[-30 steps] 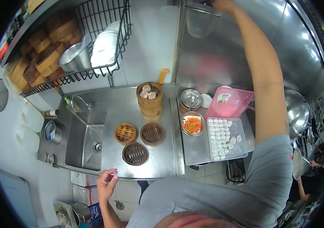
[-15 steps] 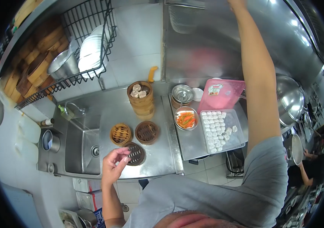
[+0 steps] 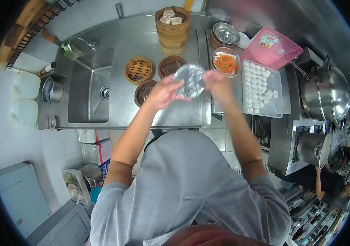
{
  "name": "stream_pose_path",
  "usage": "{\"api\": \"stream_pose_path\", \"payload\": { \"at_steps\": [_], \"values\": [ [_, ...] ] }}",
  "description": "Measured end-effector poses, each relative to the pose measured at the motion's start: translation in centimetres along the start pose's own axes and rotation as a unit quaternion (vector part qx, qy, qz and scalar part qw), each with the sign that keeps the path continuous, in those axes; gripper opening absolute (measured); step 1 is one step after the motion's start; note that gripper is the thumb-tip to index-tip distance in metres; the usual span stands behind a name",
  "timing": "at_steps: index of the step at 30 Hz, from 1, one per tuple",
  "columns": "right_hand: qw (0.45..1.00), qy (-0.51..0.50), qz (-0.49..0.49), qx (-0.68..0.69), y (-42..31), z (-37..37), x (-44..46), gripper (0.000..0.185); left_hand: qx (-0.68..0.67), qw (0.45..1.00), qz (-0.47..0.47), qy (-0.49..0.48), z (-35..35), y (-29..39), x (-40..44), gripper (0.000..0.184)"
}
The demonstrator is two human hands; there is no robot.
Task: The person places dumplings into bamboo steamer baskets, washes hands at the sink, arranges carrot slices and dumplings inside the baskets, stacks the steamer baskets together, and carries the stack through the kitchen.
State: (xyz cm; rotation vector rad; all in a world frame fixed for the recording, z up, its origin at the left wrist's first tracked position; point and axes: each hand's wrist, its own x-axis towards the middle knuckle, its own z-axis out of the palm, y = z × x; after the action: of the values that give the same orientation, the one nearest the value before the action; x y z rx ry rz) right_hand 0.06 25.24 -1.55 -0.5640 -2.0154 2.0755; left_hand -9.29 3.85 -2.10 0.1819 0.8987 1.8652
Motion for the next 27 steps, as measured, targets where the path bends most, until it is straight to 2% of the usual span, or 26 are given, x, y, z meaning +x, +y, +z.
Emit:
{"api": "stream_pose_path", "payload": {
  "at_steps": [1, 3, 7, 13, 19, 23, 24, 27],
  "values": [
    [0.995, -0.009, 0.044, 0.090, 1.7, 1.4, -0.5, 0.010, 0.002, 1.000, -0.007, 0.022, -1.6, -0.8, -0.6, 0.041],
    [0.984, -0.022, 0.104, 0.140, 3.4, 2.8, -0.5, 0.014, 0.000, 0.997, -0.031, 0.068, -3.5, -1.8, -2.3, 0.040],
    [0.963, -0.052, 0.173, 0.201, 3.4, 4.1, 0.0, 0.019, -0.035, 0.992, 0.001, 0.118, -5.9, -1.3, -4.8, 0.041],
    [0.975, -0.121, 0.138, 0.122, 3.3, 6.7, 2.2, 0.019, -0.023, 0.988, 0.054, 0.140, -8.7, 0.5, -7.5, 0.042],
    [0.993, 0.049, 0.105, 0.039, 3.4, 7.3, 6.6, 0.017, -0.017, 0.973, 0.108, 0.203, -12.1, 1.2, -11.2, 0.041],
    [0.988, 0.047, 0.133, -0.068, 7.1, 6.0, 10.8, 0.023, -0.029, 0.968, 0.120, 0.219, -14.1, 1.1, -13.1, 0.040],
    [0.974, 0.056, 0.021, -0.218, 7.8, 6.3, 11.3, 0.021, -0.036, 0.967, 0.124, 0.218, -14.2, 1.1, -13.4, 0.042],
    [0.929, 0.105, -0.157, -0.317, 8.3, 7.2, 9.8, 0.024, -0.041, 0.970, 0.114, 0.211, -14.2, 1.5, -13.6, 0.043]
  ]
}}
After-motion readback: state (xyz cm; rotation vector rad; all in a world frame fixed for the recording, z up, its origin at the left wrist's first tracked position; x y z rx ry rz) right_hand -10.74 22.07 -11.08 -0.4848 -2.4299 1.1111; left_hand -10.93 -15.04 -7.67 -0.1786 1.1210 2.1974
